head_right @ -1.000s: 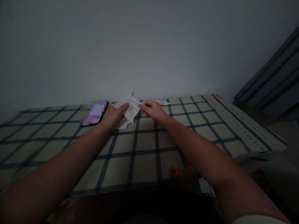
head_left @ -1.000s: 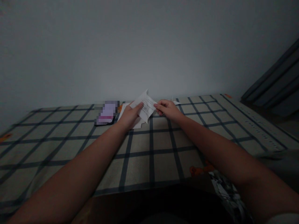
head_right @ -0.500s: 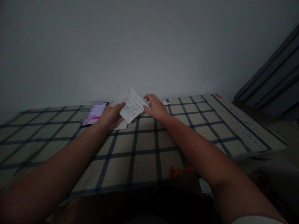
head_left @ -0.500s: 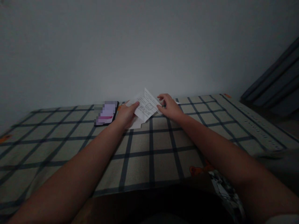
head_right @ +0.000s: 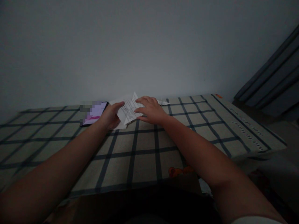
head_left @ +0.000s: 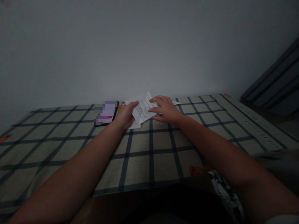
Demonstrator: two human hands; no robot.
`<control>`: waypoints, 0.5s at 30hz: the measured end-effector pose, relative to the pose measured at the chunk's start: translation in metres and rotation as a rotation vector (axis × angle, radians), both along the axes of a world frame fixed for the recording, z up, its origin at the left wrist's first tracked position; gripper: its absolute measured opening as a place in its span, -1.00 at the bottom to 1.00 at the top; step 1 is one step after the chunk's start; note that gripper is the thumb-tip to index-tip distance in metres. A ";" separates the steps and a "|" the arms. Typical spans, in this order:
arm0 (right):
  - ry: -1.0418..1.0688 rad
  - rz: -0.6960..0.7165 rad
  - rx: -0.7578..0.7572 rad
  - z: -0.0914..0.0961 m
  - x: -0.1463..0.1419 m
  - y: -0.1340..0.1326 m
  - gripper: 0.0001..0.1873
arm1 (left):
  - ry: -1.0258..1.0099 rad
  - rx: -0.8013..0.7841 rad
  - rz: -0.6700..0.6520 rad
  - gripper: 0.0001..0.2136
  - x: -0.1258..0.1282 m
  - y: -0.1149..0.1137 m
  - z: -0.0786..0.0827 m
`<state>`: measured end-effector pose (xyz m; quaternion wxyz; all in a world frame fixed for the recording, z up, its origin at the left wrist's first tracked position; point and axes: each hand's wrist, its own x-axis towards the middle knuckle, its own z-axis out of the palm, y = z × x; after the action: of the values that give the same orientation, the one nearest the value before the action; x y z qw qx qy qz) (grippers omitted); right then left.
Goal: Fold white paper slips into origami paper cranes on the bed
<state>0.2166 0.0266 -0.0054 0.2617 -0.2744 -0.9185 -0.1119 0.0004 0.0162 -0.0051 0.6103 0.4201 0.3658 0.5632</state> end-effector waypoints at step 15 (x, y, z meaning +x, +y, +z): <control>0.115 0.032 -0.037 -0.001 -0.005 0.005 -0.69 | 0.040 -0.002 -0.050 -0.75 0.003 0.006 -0.006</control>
<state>0.2113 0.0312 -0.0066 0.3107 -0.2702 -0.9082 -0.0749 0.0038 0.0222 -0.0114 0.6173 0.4396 0.3678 0.5389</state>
